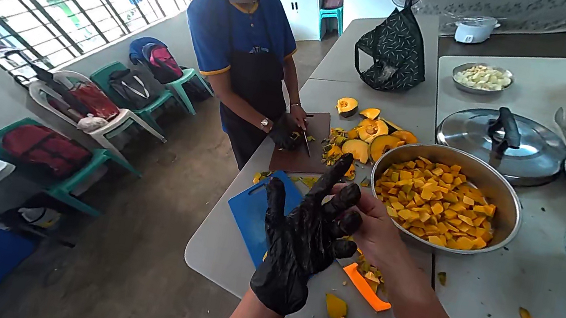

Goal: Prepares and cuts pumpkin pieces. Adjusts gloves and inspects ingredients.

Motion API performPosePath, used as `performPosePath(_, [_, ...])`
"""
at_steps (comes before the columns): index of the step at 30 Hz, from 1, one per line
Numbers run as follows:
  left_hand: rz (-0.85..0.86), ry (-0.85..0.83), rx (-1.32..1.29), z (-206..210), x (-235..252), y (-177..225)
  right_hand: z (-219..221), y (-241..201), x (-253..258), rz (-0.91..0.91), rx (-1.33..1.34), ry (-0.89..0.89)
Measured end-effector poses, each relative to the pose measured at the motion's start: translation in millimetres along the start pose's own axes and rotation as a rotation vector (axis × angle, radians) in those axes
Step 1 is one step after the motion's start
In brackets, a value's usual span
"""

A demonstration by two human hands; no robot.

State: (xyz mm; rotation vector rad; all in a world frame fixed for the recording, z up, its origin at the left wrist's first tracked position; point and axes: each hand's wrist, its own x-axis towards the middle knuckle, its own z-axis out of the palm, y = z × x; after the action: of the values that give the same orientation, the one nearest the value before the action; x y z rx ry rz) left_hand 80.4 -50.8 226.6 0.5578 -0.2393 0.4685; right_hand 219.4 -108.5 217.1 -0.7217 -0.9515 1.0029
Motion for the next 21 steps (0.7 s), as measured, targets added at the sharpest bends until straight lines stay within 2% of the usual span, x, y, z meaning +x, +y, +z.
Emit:
performPosePath(4, [-0.001, 0.028, -0.001, 8.1, -5.9, -2.3, 2.1, -3.8, 2.7, -0.055, -0.116, 0.017])
performPosePath(10, [-0.023, 0.002, 0.063, -5.0, -17.8, -8.9, 2.5, -21.8, 3.6, 0.103, -0.314, -0.047])
performPosePath(12, [-0.024, 0.029, 0.027, 9.2, -14.0, -6.1, 3.4, -23.3, 3.0, 0.135, -0.298, -0.070])
performPosePath(17, [-0.039, 0.010, 0.021, 13.9, -12.2, -6.7, 2.3, -20.6, 3.3, 0.095, -0.321, -0.105])
performPosePath(21, [-0.050, 0.009, -0.056, 4.8, -11.7, -11.4, 8.1, -11.9, 2.0, 0.137, -0.133, -0.015])
